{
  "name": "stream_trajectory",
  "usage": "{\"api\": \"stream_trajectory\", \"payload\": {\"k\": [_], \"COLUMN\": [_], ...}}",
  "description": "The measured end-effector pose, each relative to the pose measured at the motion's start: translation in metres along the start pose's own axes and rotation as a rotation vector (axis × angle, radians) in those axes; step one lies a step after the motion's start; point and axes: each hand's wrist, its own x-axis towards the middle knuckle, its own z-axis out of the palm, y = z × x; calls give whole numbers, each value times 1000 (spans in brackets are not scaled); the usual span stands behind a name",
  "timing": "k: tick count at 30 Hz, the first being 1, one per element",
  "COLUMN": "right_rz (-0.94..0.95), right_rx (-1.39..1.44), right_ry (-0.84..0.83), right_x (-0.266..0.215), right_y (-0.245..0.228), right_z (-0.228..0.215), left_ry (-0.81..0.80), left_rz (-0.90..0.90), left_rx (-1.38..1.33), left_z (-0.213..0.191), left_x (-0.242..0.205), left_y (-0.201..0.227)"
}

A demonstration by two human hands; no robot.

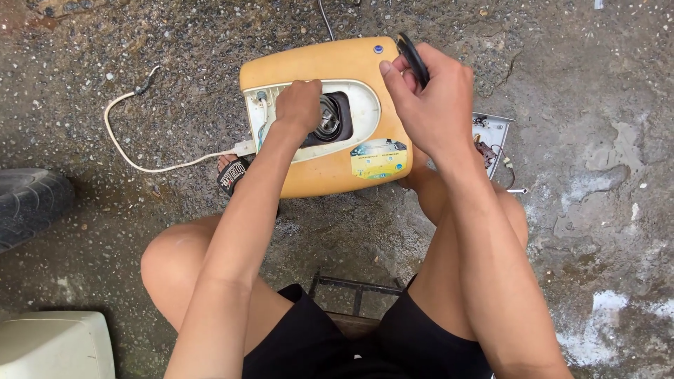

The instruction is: Disassembling and inspecting the internal components of a small electric water heater.

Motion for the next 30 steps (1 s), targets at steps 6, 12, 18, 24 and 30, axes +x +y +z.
{"api": "stream_trajectory", "payload": {"k": [6, 12, 18, 24, 30], "right_rz": [-16, 12, 21, 25, 175], "right_rx": [5, 14, -61, -196, -185], "right_ry": [-11, -73, -185, -271, -435], "right_x": [4, 9, 6, 11, 31], "right_y": [3, 0, 0, 21, 79], "right_z": [2, 5, 11, 36, 125], "left_ry": [105, 195, 278, 202, 226], "left_rz": [-95, -335, -482, -538, -545], "left_rx": [-87, -425, -686, -838, -986], "left_z": [29, 23, 31, 51, 97], "left_x": [-10, -50, -63, -50, -31], "left_y": [12, 18, 24, 17, 7]}}
